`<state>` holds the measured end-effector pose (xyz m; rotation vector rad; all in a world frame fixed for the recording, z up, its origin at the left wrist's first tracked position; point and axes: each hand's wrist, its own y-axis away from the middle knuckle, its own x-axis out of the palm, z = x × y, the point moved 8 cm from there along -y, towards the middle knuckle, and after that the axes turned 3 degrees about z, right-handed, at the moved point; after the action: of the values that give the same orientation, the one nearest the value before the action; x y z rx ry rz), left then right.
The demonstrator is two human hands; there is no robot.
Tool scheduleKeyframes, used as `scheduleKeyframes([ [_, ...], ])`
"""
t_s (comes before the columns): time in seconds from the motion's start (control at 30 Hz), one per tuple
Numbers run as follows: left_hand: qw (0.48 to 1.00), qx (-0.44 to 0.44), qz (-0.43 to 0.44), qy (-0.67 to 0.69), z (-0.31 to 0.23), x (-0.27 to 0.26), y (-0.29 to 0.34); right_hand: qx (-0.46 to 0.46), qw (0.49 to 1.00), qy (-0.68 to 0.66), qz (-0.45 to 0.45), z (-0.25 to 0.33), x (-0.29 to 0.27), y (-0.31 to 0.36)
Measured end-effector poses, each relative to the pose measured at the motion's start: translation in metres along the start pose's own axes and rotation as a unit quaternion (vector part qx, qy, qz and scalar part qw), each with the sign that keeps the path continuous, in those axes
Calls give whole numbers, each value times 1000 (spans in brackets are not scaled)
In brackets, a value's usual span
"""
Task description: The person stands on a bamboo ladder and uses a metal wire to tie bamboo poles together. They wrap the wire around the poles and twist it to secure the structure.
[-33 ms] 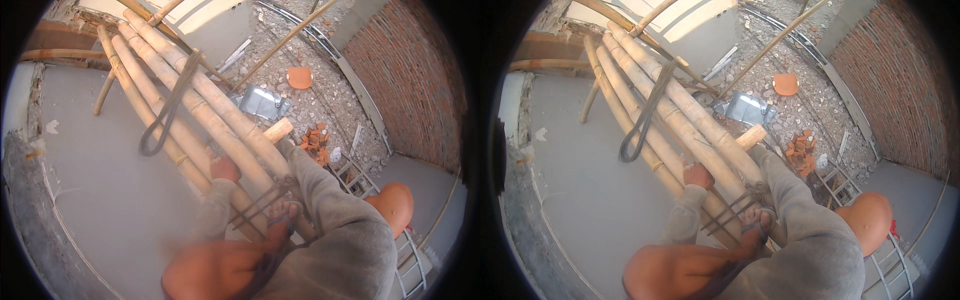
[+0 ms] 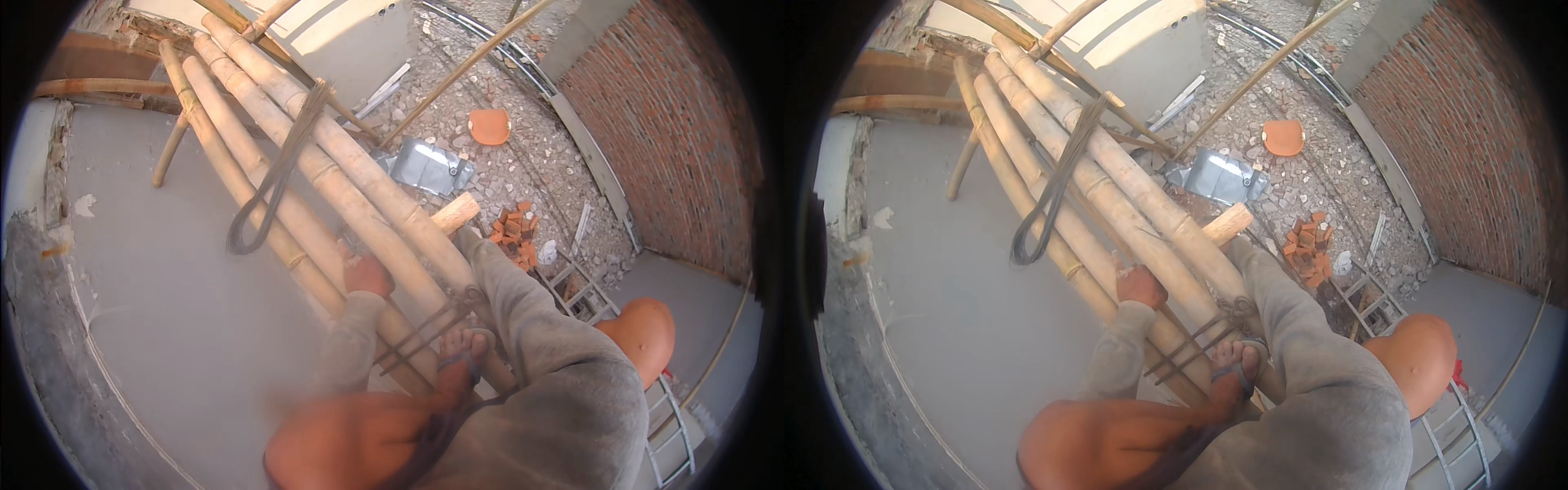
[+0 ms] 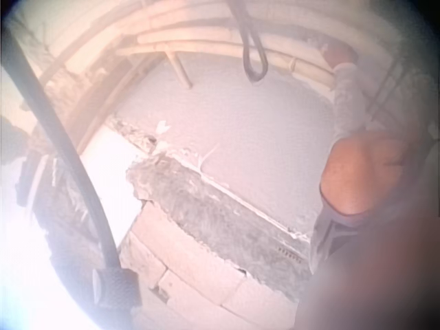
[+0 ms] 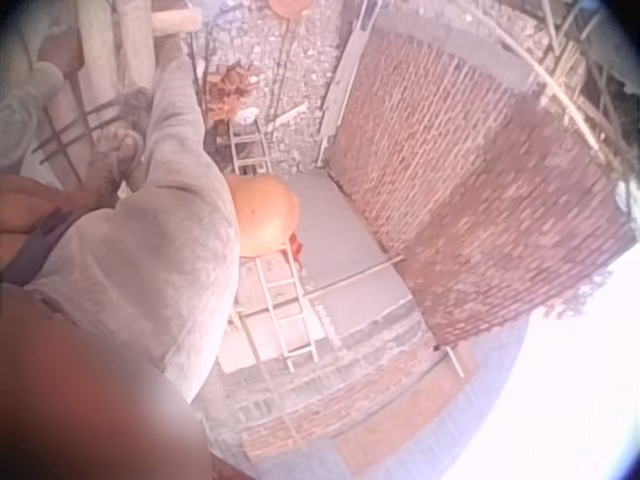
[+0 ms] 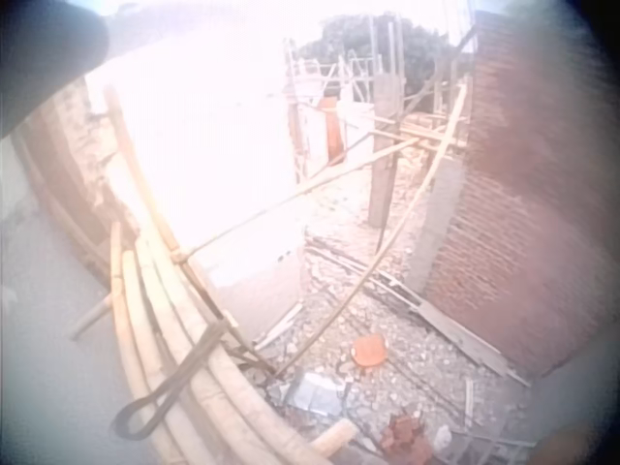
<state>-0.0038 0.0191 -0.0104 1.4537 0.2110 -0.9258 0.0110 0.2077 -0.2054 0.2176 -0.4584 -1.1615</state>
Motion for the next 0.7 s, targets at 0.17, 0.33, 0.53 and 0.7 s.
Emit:
scheduleKeyframes([
  [0.17,1000,3,-12,24,-2,-11,-5,11,997,-73,24,-5,0,-2],
  [0.33,999,0,-17,28,-2,-15,-2,14,992,-122,38,-8,2,-1],
  [0.53,1000,-4,-8,21,-1,-13,-5,12,986,-155,57,-28,7,-7],
  [0.7,1000,0,-17,4,-3,-12,-6,-52,950,-281,124,-32,19,-11],
])
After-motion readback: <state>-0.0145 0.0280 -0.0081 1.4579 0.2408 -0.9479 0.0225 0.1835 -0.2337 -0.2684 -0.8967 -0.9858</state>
